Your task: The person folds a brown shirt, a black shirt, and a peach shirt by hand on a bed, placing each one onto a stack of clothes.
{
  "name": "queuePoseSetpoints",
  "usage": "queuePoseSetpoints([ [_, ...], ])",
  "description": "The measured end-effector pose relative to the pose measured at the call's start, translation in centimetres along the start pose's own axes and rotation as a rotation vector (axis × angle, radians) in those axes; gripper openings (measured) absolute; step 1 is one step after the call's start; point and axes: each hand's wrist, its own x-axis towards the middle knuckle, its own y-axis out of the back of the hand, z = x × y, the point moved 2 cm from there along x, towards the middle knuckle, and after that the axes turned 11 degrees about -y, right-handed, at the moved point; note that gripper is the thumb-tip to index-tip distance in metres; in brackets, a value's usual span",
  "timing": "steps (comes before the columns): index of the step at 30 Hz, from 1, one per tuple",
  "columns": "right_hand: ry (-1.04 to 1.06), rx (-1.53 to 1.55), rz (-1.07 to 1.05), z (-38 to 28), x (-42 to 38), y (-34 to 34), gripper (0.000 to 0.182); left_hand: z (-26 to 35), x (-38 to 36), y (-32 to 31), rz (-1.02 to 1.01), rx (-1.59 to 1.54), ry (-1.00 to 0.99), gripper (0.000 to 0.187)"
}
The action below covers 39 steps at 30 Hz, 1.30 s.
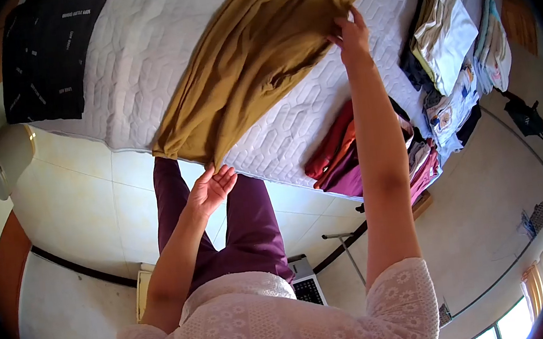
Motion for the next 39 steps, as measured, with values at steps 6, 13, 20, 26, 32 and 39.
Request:
queuePoseSetpoints([
  [6,-0.083,0.354,-0.157,-0.3,3.2,-0.2,0.044,0.4,0.2,0.2,0.015,0.216,-0.029,0.015],
  [13,0.381,0.469,0.14,-5.5,-0.4,5.6,0.019,0.3,-1.2,-1.0,-0.099,0.606,0.018,0.015],
  [20,0.266,-0.111,0.542,2.8,-4.0,14.4,0.026,-0.4,-0.9,-0.1,-0.015,1.12,0.06,0.025],
  [26,0.504,-0.737,0.497,5.8,-8.0,10.0,0.046,1.2,-1.9,-1.2,0.088,1.262,-0.001,0.026],
  [32,0.656,-0.557,0.513,5.0,-6.4,7.4,0.023,0.8,-1.1,-0.4,-0.1,1.577,-0.386,0.012],
  [39,0.41,-0.544,0.354,5.1,-10.4,4.6,0.016,-0.4,-2.9,-6.6,-0.368,2.262,-1.355,0.02],
])
